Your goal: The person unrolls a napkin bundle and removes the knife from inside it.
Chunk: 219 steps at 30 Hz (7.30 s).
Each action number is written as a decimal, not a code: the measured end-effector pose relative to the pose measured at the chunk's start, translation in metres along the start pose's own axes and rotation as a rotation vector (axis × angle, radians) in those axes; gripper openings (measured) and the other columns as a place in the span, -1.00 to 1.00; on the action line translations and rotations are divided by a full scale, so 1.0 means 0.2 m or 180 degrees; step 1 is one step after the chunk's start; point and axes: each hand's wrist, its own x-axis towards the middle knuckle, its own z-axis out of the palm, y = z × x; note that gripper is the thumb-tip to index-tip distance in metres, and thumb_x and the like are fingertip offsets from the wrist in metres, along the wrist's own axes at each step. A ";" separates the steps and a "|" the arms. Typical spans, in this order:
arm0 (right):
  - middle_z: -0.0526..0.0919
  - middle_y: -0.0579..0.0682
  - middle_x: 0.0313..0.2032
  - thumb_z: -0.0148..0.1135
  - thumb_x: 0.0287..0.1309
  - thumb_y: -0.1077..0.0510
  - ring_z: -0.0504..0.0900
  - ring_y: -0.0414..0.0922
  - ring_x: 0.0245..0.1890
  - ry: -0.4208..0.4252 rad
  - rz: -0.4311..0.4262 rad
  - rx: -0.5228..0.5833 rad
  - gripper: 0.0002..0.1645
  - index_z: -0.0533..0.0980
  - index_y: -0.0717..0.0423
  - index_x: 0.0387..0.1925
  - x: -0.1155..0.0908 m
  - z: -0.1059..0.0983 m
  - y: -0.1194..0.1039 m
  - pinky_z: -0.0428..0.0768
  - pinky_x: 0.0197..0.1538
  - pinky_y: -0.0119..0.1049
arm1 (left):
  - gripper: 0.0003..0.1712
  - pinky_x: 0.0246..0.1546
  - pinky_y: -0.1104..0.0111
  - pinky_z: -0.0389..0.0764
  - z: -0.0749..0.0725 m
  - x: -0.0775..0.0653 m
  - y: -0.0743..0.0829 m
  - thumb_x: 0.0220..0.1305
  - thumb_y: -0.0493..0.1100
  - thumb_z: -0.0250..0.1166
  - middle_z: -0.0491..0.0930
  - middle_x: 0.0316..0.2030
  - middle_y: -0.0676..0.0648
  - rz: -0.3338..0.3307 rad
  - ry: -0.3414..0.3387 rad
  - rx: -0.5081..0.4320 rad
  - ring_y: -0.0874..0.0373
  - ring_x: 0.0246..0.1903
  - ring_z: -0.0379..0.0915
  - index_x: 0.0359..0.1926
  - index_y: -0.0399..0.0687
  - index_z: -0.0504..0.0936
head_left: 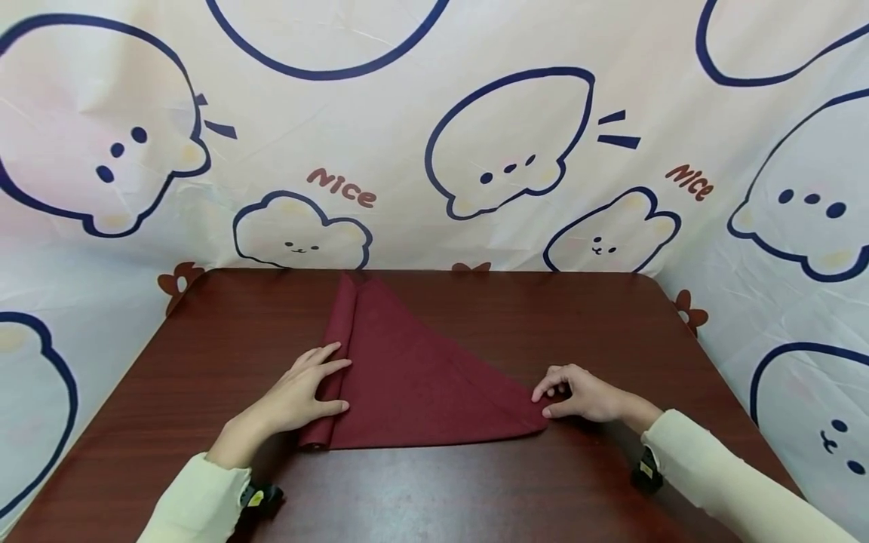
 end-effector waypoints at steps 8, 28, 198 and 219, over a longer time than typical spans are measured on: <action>0.55 -0.07 -0.35 0.47 0.14 0.10 0.45 -0.21 -0.30 0.0007 -0.0006 -0.0020 -0.81 0.72 -0.02 -0.17 0.00 0.00 0.01 0.38 -0.20 -0.39 | -0.25 0.28 -0.35 0.30 -0.02 -0.03 -0.02 0.15 -0.02 0.49 0.21 0.50 -0.31 -0.0055 0.0030 -0.0018 -0.41 0.44 0.06 0.33 -0.18 0.52; 0.54 -0.02 -0.36 0.46 0.14 0.13 0.43 -0.21 -0.31 0.0020 -0.0039 0.0048 -0.81 0.71 0.02 -0.18 0.00 0.02 0.01 0.35 -0.22 -0.37 | -0.24 0.27 -0.33 0.32 -0.06 -0.07 -0.05 0.17 -0.02 0.46 0.23 0.48 -0.33 -0.0135 0.0052 -0.0057 -0.38 0.42 0.09 0.35 -0.19 0.49; 0.54 0.01 -0.35 0.46 0.15 0.15 0.43 -0.23 -0.29 0.0034 0.0024 0.0060 -0.81 0.71 0.06 -0.18 0.00 0.00 -0.02 0.36 -0.20 -0.38 | -0.24 0.21 -0.41 0.26 -0.19 -0.18 -0.25 0.20 -0.07 0.46 0.25 0.40 -0.48 -0.0226 0.0011 -0.0055 -0.53 0.34 0.13 0.35 -0.29 0.45; 0.55 0.00 -0.36 0.47 0.14 0.16 0.44 -0.27 -0.30 0.0071 -0.0041 -0.0020 -0.82 0.71 0.01 -0.19 0.00 0.01 0.00 0.38 -0.20 -0.40 | -0.23 0.18 -0.38 0.36 -0.23 -0.20 -0.32 0.22 -0.10 0.44 0.28 0.34 -0.55 -0.0192 -0.0043 -0.0164 -0.52 0.30 0.24 0.36 -0.34 0.41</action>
